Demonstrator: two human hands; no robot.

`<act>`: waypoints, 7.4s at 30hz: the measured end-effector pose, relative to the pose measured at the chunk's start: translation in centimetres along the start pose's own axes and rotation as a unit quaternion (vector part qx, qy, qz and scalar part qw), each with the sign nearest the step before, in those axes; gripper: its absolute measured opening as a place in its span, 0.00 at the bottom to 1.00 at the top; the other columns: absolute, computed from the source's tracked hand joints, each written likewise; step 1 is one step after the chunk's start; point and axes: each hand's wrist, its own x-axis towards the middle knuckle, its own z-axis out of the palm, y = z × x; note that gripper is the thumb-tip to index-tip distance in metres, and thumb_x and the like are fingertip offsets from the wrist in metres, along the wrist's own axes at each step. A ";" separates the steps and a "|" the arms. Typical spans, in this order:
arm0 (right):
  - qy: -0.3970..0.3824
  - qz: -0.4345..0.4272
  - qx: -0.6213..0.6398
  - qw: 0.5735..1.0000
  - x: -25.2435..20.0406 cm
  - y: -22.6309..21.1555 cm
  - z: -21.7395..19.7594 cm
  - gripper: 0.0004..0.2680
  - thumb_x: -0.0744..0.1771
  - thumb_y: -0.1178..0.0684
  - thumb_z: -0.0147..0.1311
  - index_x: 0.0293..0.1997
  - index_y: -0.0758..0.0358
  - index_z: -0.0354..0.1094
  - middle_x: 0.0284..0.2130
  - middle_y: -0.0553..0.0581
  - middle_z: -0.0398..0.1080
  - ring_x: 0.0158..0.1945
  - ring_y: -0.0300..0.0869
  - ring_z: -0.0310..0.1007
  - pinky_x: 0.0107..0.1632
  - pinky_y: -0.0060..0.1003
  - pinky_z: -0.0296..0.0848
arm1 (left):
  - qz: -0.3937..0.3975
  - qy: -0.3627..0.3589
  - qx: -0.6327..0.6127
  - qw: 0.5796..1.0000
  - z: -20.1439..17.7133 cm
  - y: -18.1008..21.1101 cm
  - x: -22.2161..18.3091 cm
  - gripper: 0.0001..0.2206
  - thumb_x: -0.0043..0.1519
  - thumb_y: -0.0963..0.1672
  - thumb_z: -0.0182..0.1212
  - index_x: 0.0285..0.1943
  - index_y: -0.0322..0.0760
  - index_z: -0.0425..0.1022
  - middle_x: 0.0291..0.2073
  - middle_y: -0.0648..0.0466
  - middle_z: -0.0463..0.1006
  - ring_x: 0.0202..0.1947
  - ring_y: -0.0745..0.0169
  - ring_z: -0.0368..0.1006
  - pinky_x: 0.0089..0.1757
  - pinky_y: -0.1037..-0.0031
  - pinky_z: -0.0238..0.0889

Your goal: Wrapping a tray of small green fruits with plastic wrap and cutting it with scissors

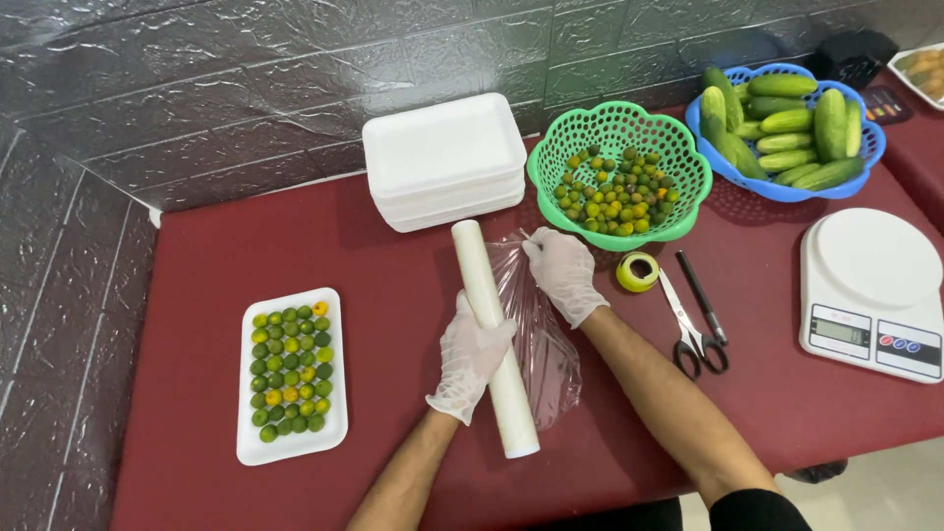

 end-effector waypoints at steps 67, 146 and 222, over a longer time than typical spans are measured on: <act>0.078 -0.256 -0.115 0.957 -6.9 5.2 -0.7 0.15 0.63 0.46 0.61 0.55 0.41 0.71 0.59 0.44 0.70 0.61 0.46 0.69 0.58 0.44 0.70 | 0.103 0.080 0.076 0.989 0.8 -3.3 1.7 0.47 0.50 0.53 0.61 0.76 0.23 0.47 0.52 0.41 0.69 0.54 0.33 0.72 0.51 0.49 0.68; -0.151 -0.186 -0.259 0.936 -9.6 -2.2 -1.2 0.29 0.70 0.30 0.32 0.78 0.53 0.33 0.78 0.54 0.33 0.79 0.46 0.29 0.70 0.73 0.38 | 0.227 0.048 0.279 0.932 -6.4 -7.0 -1.6 0.25 0.62 0.57 0.49 0.70 0.65 0.67 0.67 0.59 0.69 0.71 0.39 0.56 0.63 0.44 0.48; -0.065 -0.229 -0.259 0.936 -9.2 -1.2 -0.1 0.30 0.68 0.29 0.38 0.78 0.53 0.41 0.76 0.56 0.43 0.78 0.53 0.38 0.68 0.74 0.45 | 0.244 0.336 0.355 0.838 -10.5 -15.8 -0.5 0.21 0.63 0.53 0.53 0.65 0.52 0.72 0.66 0.63 0.72 0.65 0.61 0.67 0.64 0.48 0.42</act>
